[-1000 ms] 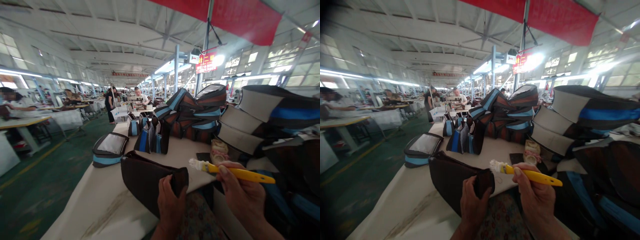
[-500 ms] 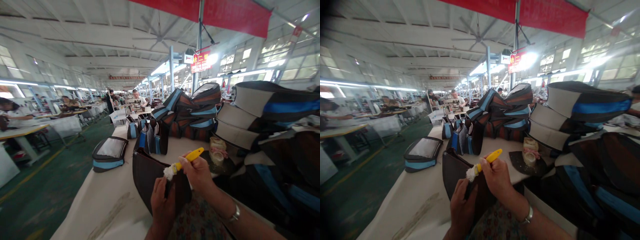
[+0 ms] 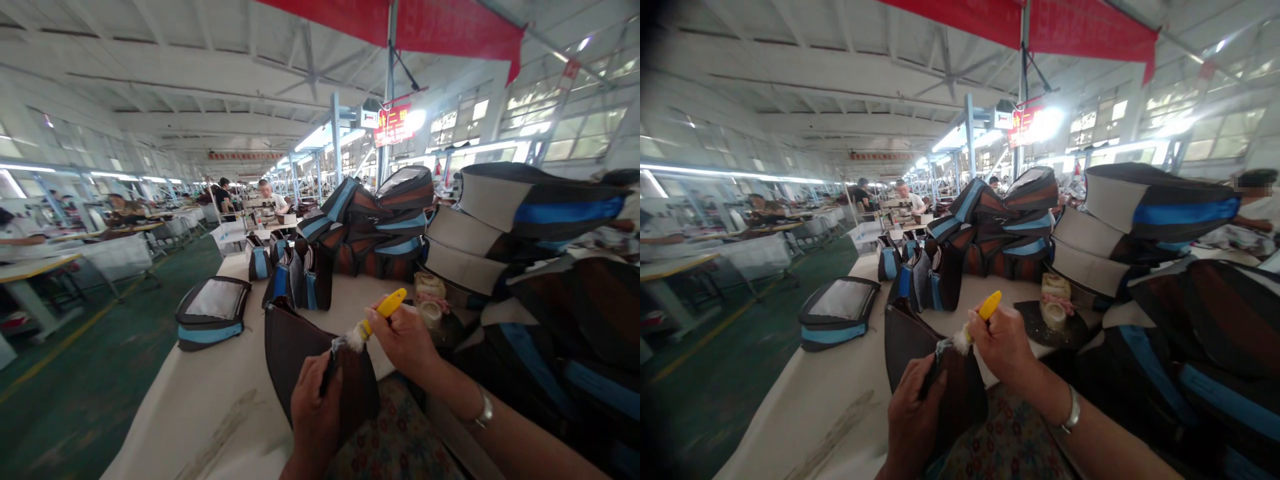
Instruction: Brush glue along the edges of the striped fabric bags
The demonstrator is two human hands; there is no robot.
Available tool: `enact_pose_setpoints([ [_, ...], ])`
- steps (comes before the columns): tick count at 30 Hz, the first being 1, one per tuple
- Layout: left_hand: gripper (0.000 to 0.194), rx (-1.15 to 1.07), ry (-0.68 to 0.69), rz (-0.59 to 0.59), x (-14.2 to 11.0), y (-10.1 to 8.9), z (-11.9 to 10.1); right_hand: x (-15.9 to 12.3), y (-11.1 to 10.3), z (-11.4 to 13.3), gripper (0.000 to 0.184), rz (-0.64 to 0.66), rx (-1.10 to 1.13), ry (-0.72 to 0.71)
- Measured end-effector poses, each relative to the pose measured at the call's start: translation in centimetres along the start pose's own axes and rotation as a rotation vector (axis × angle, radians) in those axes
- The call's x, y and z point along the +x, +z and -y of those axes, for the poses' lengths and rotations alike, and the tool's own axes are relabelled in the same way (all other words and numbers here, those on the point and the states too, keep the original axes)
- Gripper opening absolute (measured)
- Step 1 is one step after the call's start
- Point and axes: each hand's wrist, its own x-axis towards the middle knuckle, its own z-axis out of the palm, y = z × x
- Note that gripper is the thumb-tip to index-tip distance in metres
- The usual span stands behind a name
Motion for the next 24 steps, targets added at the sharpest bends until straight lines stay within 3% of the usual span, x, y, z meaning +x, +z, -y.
enact_pose_setpoints([
  [3,0.021,-0.017,-0.012,0.017,0.0,-0.2,0.1,0.5,-1.1,-0.2,0.024,-0.074,-0.09,-0.024],
  [6,0.02,-0.03,-0.019,0.005,0.1,-0.2,0.3,0.7,-1.4,-0.4,0.025,-0.041,-0.036,-0.012],
  [11,0.019,-0.059,0.051,0.032,0.6,-0.5,-0.2,1.0,-0.9,-0.9,0.024,-0.022,-0.041,-0.018],
  [14,0.017,-0.055,0.071,0.041,0.9,-0.7,-0.9,0.9,-0.5,-0.5,0.024,-0.021,0.066,0.003],
  [17,0.013,-0.057,0.068,0.038,1.1,-0.7,-1.4,0.4,0.7,-0.4,0.023,0.054,0.193,0.022],
  [20,0.014,-0.025,0.083,0.058,1.3,-0.8,-1.3,0.3,1.8,-0.9,0.021,0.043,0.166,0.004],
  [24,0.022,0.139,0.262,0.06,1.2,-0.7,-0.5,1.0,0.5,-0.6,0.023,0.0,0.104,-0.041],
])
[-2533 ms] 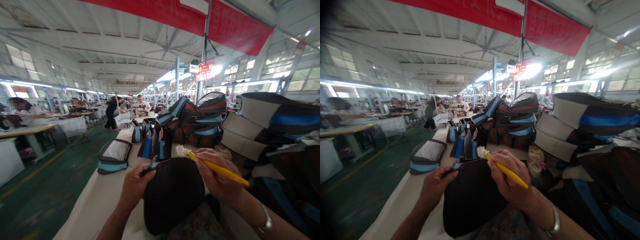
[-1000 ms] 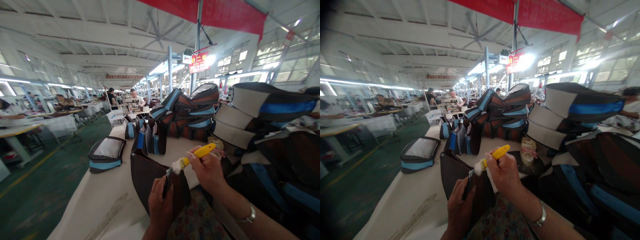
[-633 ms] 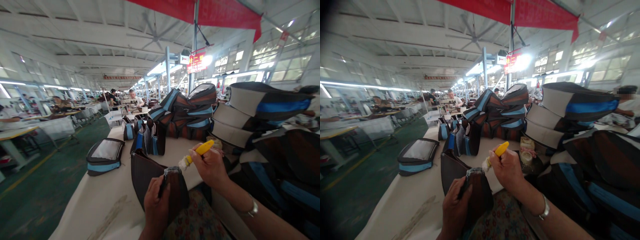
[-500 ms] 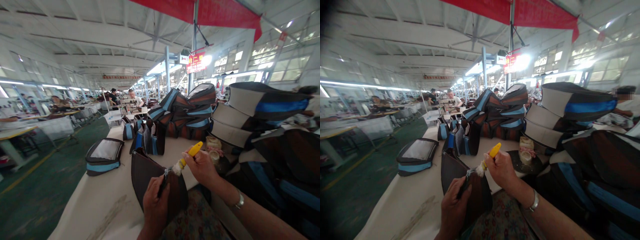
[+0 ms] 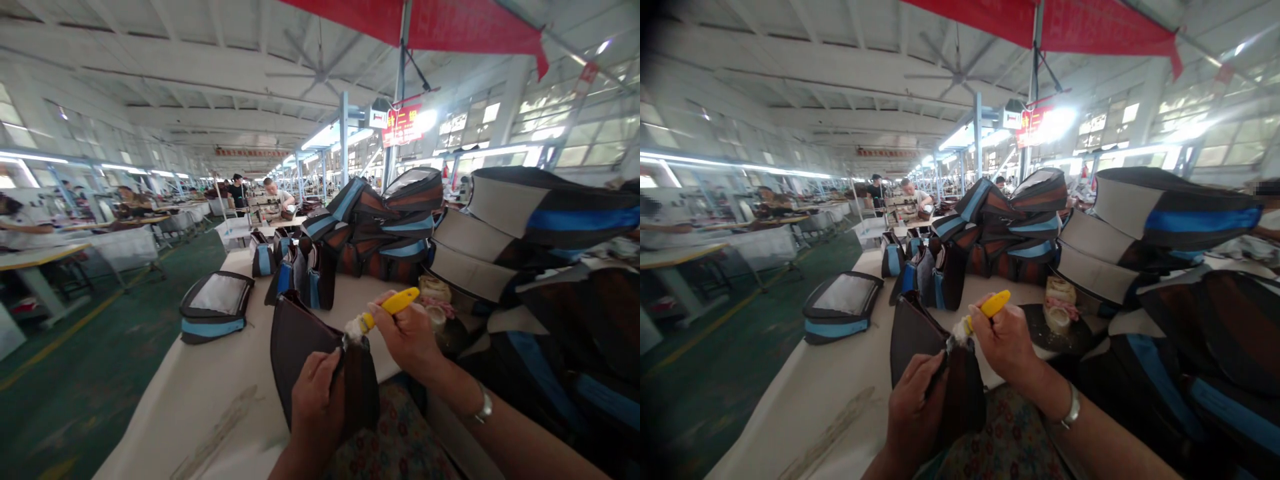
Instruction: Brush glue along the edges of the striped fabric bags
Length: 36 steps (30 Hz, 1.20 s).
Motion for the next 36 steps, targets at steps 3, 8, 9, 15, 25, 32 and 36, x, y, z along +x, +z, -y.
enact_pose_setpoints([
  [3,0.025,0.223,0.196,0.005,-0.2,0.4,0.2,0.6,-1.6,1.4,0.022,-0.052,-0.036,-0.01],
  [8,0.018,0.41,0.368,0.021,-0.1,0.9,-0.4,0.4,-1.9,2.1,0.021,0.219,-0.045,-0.154],
  [9,0.017,0.438,0.377,0.023,-0.1,0.9,-0.6,0.3,-1.8,1.9,0.021,0.299,-0.085,-0.208],
  [15,0.024,0.512,0.433,0.04,-0.1,1.2,-1.1,0.5,-2.5,1.7,0.02,0.318,-0.232,-0.374],
  [25,0.023,0.501,0.442,0.062,0.1,1.2,-1.4,0.9,-2.2,0.7,0.016,0.528,-0.334,-0.515],
  [32,0.024,0.442,0.466,0.077,0.4,1.6,-1.8,0.5,-2.9,2.0,0.016,0.859,-0.456,-0.77],
  [36,0.02,0.423,0.51,0.103,0.8,0.9,-1.3,0.4,-3.1,2.0,0.02,0.871,-0.428,-0.808],
])
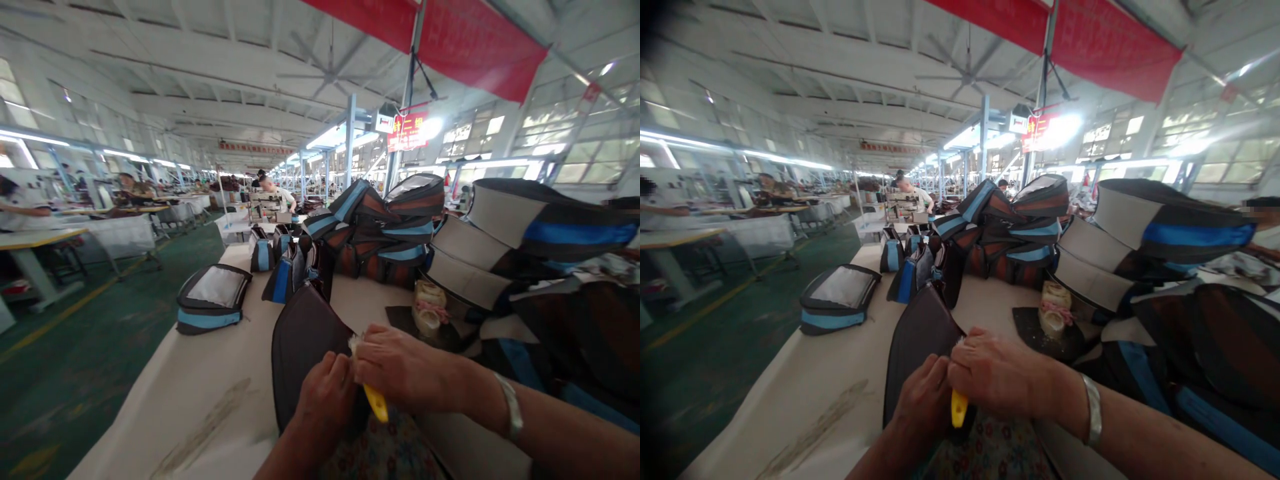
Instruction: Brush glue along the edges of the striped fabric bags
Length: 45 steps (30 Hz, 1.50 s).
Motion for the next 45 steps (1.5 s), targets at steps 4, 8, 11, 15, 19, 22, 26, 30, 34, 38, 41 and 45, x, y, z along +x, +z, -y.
enact_pose_setpoints([
  [4,0.023,-0.02,-0.072,-0.058,-0.1,-2.3,2.4,-0.9,-0.7,-1.1,0.017,-0.402,0.116,0.286],
  [8,0.012,-0.189,-0.314,-0.121,-0.7,-4.4,4.6,-0.8,-1.4,-0.4,0.014,-1.091,0.88,0.794],
  [11,0.009,-0.259,-0.64,-0.135,-1.7,-4.4,5.0,0.5,0.6,1.6,0.027,-1.315,1.518,0.975],
  [15,0.01,-0.216,-0.696,-0.173,-2.8,-4.2,4.9,2.7,4.5,3.9,0.034,-1.18,1.997,0.992],
  [19,0.019,-0.186,-0.585,-0.083,-2.9,-5.3,4.2,4.4,5.6,4.8,0.028,-1.138,2.202,0.984],
  [22,0.038,-0.112,-0.631,-0.008,-2.8,-5.8,3.3,5.5,5.4,5.0,0.032,-1.139,2.291,0.94],
  [26,0.041,-0.05,-0.681,-0.078,-2.6,-5.3,3.0,6.3,4.9,4.8,0.036,-1.146,2.317,0.93],
  [30,0.023,-0.295,-0.803,-0.074,-1.6,-5.7,4.2,5.4,3.4,2.9,0.031,-1.25,2.169,0.944],
  [34,0.024,-0.494,-0.892,-0.002,-0.3,-6.7,5.0,4.4,2.2,1.0,0.035,-1.366,1.883,0.932],
  [38,0.025,-0.55,-0.91,0.009,0.3,-6.8,4.7,5.6,3.1,1.3,0.03,-1.279,1.599,0.905],
  [41,0.023,-0.569,-0.903,0.015,0.3,-6.7,4.2,7.0,4.1,1.5,0.026,-1.108,1.269,0.908],
  [45,0.024,-0.584,-0.905,0.009,0.1,-6.8,3.9,7.5,3.7,1.2,0.019,-1.003,0.658,0.747],
])
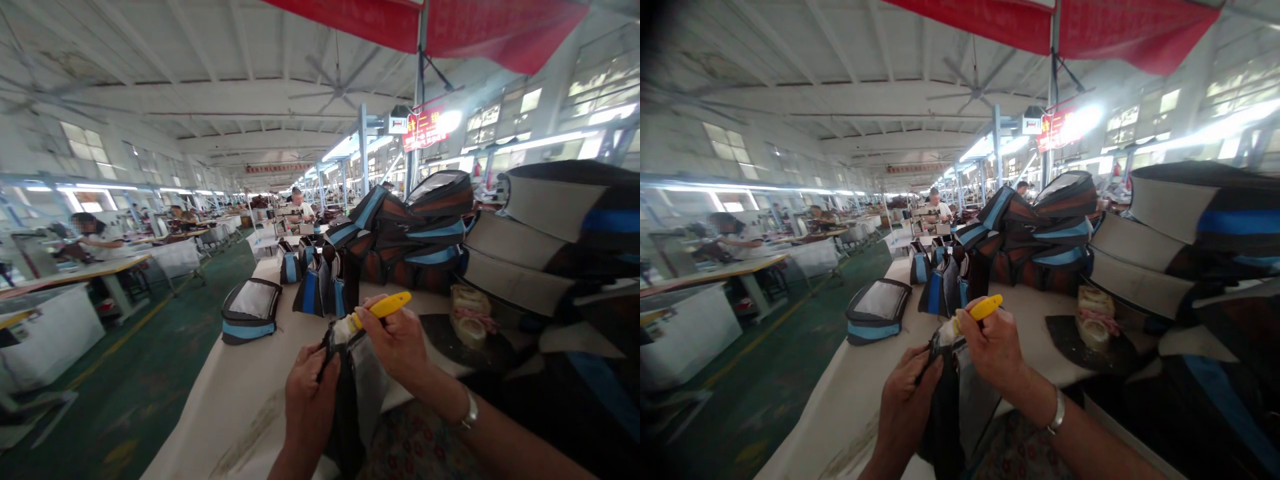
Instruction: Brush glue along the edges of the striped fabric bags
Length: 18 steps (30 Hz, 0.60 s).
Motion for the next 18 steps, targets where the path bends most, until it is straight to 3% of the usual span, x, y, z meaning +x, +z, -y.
enact_pose_setpoints([
  [4,0.023,-0.001,-0.003,-0.005,-0.1,0.0,0.2,0.2,-1.1,1.1,0.009,-0.028,-0.073,-0.227],
  [10,0.021,-0.033,0.014,-0.01,0.2,0.2,0.3,-0.4,-0.9,0.9,0.006,0.252,-0.176,-0.68],
  [13,0.021,-0.041,0.004,-0.009,0.2,0.0,0.2,-0.7,-1.2,0.7,0.007,0.307,-0.277,-0.736],
  [18,0.021,-0.053,-0.009,-0.002,0.1,0.0,0.5,-1.2,-2.0,0.7,0.021,0.522,-0.37,-0.881],
])
